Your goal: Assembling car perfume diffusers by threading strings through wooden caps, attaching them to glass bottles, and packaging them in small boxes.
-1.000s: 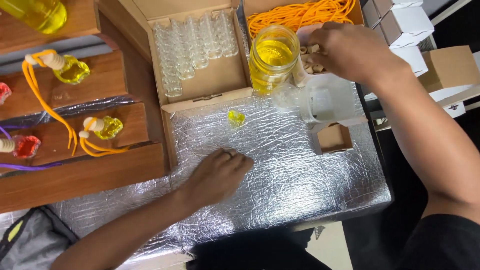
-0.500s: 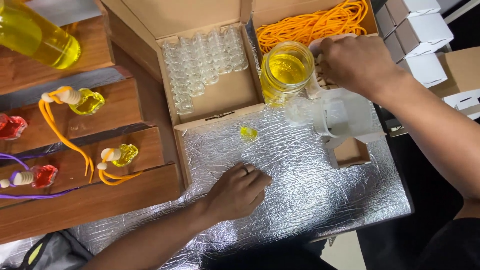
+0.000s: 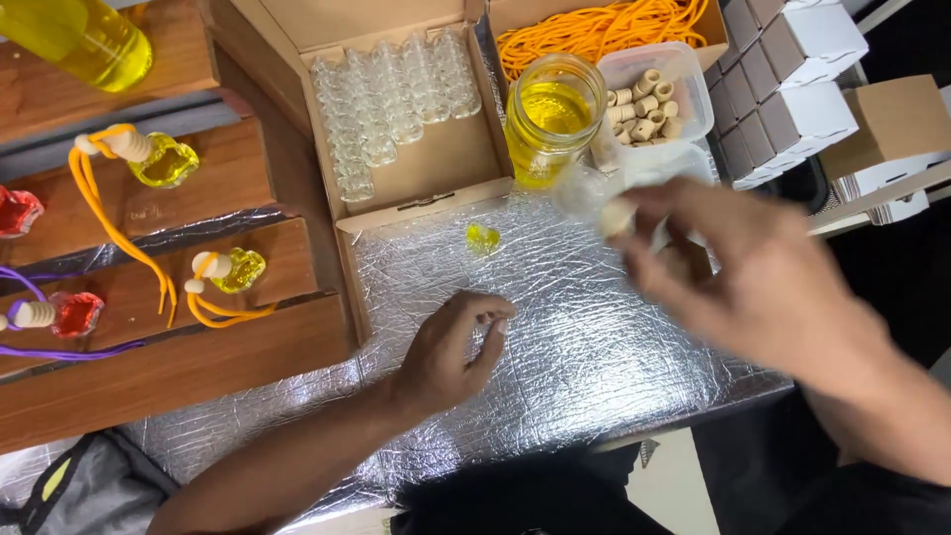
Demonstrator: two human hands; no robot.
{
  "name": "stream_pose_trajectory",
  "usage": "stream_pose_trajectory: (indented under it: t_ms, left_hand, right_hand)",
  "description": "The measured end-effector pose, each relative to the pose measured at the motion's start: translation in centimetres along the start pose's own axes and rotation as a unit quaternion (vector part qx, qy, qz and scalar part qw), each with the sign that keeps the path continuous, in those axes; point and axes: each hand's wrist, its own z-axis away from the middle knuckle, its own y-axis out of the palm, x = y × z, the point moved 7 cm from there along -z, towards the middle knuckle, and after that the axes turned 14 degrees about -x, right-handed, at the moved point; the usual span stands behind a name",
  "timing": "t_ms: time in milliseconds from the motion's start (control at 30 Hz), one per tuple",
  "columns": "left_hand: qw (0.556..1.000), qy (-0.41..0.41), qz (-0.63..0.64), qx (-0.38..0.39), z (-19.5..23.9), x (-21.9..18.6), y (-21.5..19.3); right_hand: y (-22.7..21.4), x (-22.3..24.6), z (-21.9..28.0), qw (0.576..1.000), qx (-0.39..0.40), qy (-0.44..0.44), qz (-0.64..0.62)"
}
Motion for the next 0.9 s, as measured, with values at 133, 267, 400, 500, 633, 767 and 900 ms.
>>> stream_pose_trajectory:
  t_ms: [133, 267, 400, 500, 633, 767, 900]
  left_hand:
    - [0.995, 0.062, -0.069, -0.038, 0.0, -0.9, -1.2]
    - [0.989, 0.118, -0.055, -0.075, -0.3, -1.9, -1.7]
    - [0.992, 0.087, -0.032, -0.082, -0.5, -2.3, -1.8]
    - [0.993, 0.079, -0.031, -0.084, -0.7, -2.1, -1.8]
    - [0.995, 0.053, -0.012, -0.086, -0.2, -0.3, -1.7]
    - [0.993, 0.03, -0.046, -0.1, -0.4, 0.1, -1.9]
    - [0.993, 0.005, -0.052, -0.106, -0.1, 0.2, -2.0]
  right_hand:
    - [6.5, 0.5, 2.2, 0.965, 0.076, 0.099, -0.232]
    - [13.2, -1.1, 4.2, 0.846, 0.099, 0.263, -0.454]
    - [18.3, -3.4, 7.1, 0.664, 0.088, 0.427, -0.607]
    - [19.8, -4.5, 8.5, 0.636, 0.078, 0.453, -0.62]
    - [19.7, -4.3, 8.4, 0.618, 0.04, 0.466, -0.632]
    - [19.2, -4.8, 7.7, 0.63, 0.012, 0.466, -0.621]
    - [18.5, -4.0, 7.2, 0.636, 0.001, 0.464, -0.616]
